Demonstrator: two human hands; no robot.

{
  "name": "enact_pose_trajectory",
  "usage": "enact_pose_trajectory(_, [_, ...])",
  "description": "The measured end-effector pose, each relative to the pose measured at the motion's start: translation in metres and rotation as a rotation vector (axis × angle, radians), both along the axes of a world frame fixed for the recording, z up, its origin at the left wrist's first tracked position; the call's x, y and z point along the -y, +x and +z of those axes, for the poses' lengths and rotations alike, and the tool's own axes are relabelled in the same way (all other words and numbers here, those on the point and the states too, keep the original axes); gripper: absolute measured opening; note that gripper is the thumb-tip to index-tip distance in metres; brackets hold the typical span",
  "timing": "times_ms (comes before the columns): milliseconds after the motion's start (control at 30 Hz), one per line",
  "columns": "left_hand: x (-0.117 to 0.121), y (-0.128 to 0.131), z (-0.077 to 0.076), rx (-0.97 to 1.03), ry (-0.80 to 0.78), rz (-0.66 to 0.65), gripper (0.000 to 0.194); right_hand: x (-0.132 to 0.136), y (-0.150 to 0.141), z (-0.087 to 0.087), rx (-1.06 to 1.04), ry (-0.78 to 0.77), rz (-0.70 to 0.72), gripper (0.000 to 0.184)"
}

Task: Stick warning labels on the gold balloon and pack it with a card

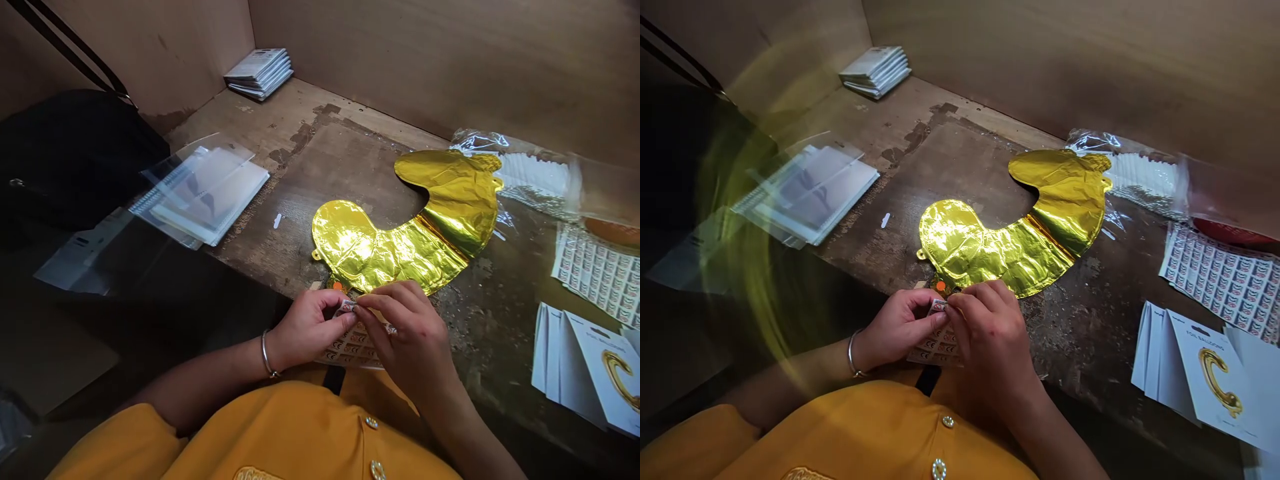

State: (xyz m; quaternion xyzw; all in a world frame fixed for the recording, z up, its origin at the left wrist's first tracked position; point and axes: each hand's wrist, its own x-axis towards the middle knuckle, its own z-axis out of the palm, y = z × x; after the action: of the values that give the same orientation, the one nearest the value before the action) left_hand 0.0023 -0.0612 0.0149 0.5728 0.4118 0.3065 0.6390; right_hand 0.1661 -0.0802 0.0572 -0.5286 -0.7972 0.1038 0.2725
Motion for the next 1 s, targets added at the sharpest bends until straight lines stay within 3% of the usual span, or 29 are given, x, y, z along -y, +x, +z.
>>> enact_pose_trajectory(133, [0.0,0.001,0.0,0.008,-0.006,0.013,0.023,0.003,-0.001,-0.003,0.068,0.124,0.012,0.008])
enact_pose_trajectory(267, [0.0,0.002,0.001,0.043,-0.116,0.019,0.029,0.009,0.002,-0.008,0.176,0.244,0.084,0.012])
enact_pose_trajectory(400, [-0.001,0.003,0.0,0.055,-0.158,0.029,0.028,0.009,0.002,-0.01,0.083,0.167,0.102,0.012])
enact_pose_trajectory(533, [-0.001,0.0,-0.003,0.003,-0.035,0.011,0.023,0.004,0.003,-0.007,0.013,0.07,0.024,0.012])
enact_pose_trajectory(667, [0.002,-0.002,-0.005,0.012,0.029,-0.027,0.02,0.002,0.002,-0.004,0.01,-0.022,0.038,0.013])
enact_pose_trajectory(833, [0.002,-0.001,-0.004,0.018,0.026,-0.021,0.019,0.004,-0.002,-0.004,-0.022,0.06,0.004,0.009])
enact_pose_trajectory(1000, [0.001,0.001,-0.005,0.039,-0.021,-0.016,0.022,0.01,0.002,-0.011,0.135,0.201,0.054,0.013])
